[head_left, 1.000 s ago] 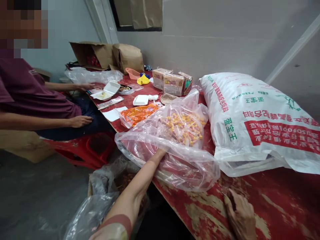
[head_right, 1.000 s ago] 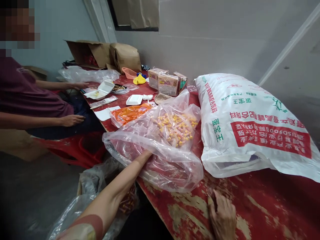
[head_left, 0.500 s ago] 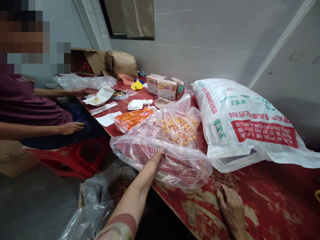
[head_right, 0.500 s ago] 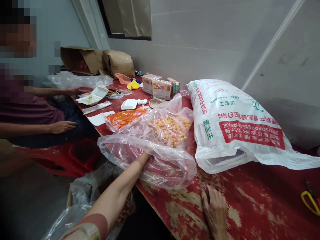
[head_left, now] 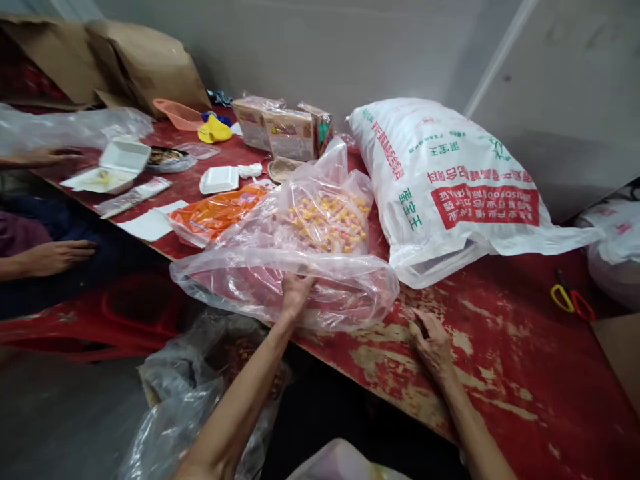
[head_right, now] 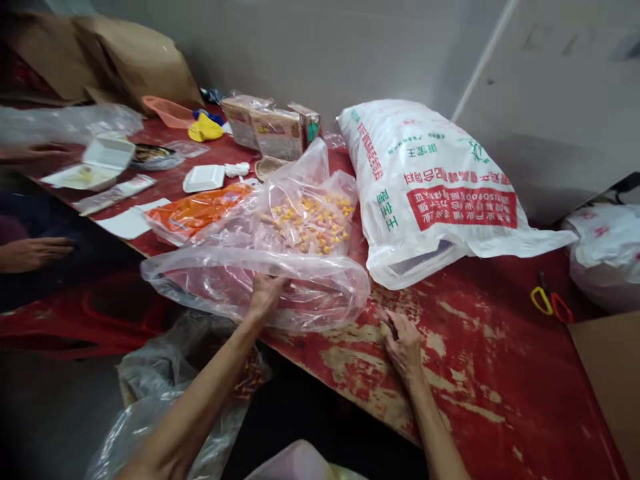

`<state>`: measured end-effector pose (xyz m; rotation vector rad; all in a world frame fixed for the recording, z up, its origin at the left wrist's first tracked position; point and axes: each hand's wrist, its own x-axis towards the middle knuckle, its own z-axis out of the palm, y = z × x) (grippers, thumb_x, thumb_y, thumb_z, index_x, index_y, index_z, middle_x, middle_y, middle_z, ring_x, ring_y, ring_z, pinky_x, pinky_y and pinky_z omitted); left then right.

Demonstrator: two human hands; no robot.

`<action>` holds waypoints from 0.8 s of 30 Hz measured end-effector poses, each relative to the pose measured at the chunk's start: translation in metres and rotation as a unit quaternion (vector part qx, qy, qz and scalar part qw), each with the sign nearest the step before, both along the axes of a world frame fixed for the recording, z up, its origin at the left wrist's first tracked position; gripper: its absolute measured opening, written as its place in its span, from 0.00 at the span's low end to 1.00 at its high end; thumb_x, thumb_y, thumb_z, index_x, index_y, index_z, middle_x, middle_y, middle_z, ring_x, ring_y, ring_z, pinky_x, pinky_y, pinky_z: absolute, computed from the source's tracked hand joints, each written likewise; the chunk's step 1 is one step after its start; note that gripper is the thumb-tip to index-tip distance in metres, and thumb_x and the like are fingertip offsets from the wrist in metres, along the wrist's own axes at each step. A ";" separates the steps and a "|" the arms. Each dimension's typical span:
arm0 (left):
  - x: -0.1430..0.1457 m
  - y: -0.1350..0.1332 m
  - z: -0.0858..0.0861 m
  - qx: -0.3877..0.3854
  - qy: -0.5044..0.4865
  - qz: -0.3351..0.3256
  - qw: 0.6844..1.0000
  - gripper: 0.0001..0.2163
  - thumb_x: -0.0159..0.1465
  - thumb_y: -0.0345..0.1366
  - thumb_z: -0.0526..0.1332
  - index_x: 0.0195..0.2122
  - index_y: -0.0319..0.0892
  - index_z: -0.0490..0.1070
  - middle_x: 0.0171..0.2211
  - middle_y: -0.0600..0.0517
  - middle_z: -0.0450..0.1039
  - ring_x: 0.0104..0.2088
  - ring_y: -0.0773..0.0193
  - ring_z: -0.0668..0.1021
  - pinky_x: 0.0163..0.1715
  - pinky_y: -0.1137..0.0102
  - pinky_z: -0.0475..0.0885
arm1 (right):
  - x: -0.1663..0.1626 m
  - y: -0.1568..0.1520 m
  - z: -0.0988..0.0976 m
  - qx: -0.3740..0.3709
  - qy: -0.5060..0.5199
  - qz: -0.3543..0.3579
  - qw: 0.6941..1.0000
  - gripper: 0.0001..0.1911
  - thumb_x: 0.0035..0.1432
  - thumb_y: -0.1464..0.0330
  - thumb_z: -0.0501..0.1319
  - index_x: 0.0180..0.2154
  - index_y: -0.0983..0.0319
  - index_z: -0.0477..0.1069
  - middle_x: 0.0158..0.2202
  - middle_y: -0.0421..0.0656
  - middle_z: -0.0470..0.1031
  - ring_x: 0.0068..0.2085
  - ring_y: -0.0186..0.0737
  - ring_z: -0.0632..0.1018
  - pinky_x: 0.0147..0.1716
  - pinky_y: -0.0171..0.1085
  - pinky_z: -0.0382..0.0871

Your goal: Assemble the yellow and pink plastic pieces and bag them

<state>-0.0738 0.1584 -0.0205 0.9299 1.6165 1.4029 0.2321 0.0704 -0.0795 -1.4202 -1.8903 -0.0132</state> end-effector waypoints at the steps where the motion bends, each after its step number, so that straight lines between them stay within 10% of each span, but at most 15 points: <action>1: 0.010 -0.012 -0.002 0.001 -0.046 -0.022 0.999 0.12 0.48 0.37 0.69 0.31 0.36 0.71 0.25 0.54 0.71 0.26 0.66 0.75 0.28 0.73 0.71 | -0.006 -0.006 0.005 -0.017 0.024 0.013 0.999 0.15 0.62 0.65 0.53 0.48 0.61 0.68 0.42 0.48 0.75 0.42 0.43 0.76 0.40 0.41 0.70; 6: 0.073 -0.080 -0.002 0.016 -0.288 -0.120 0.950 0.17 0.44 0.35 0.70 0.36 0.40 0.72 0.28 0.56 0.73 0.26 0.69 0.75 0.30 0.73 0.71 | -0.042 -0.040 0.032 -0.066 0.090 0.077 0.991 0.14 0.62 0.68 0.54 0.49 0.60 0.67 0.43 0.46 0.75 0.42 0.40 0.77 0.40 0.37 0.71; 18: 0.113 -0.120 -0.010 -0.016 -0.223 -0.143 0.964 0.11 0.52 0.38 0.67 0.36 0.40 0.78 0.38 0.50 0.77 0.41 0.60 0.76 0.44 0.69 0.68 | -0.036 -0.061 0.052 -0.157 0.060 0.051 0.984 0.09 0.57 0.66 0.58 0.40 0.58 0.72 0.38 0.44 0.76 0.40 0.46 0.73 0.44 0.47 0.64; 24: 0.120 -0.125 -0.005 -0.056 -0.387 -0.130 0.911 0.16 0.42 0.35 0.73 0.32 0.38 0.75 0.28 0.53 0.75 0.28 0.68 0.76 0.30 0.74 0.70 | -0.026 -0.070 0.061 -0.237 0.399 0.012 0.885 0.13 0.54 0.60 0.60 0.39 0.60 0.65 0.37 0.45 0.73 0.37 0.41 0.75 0.35 0.39 0.71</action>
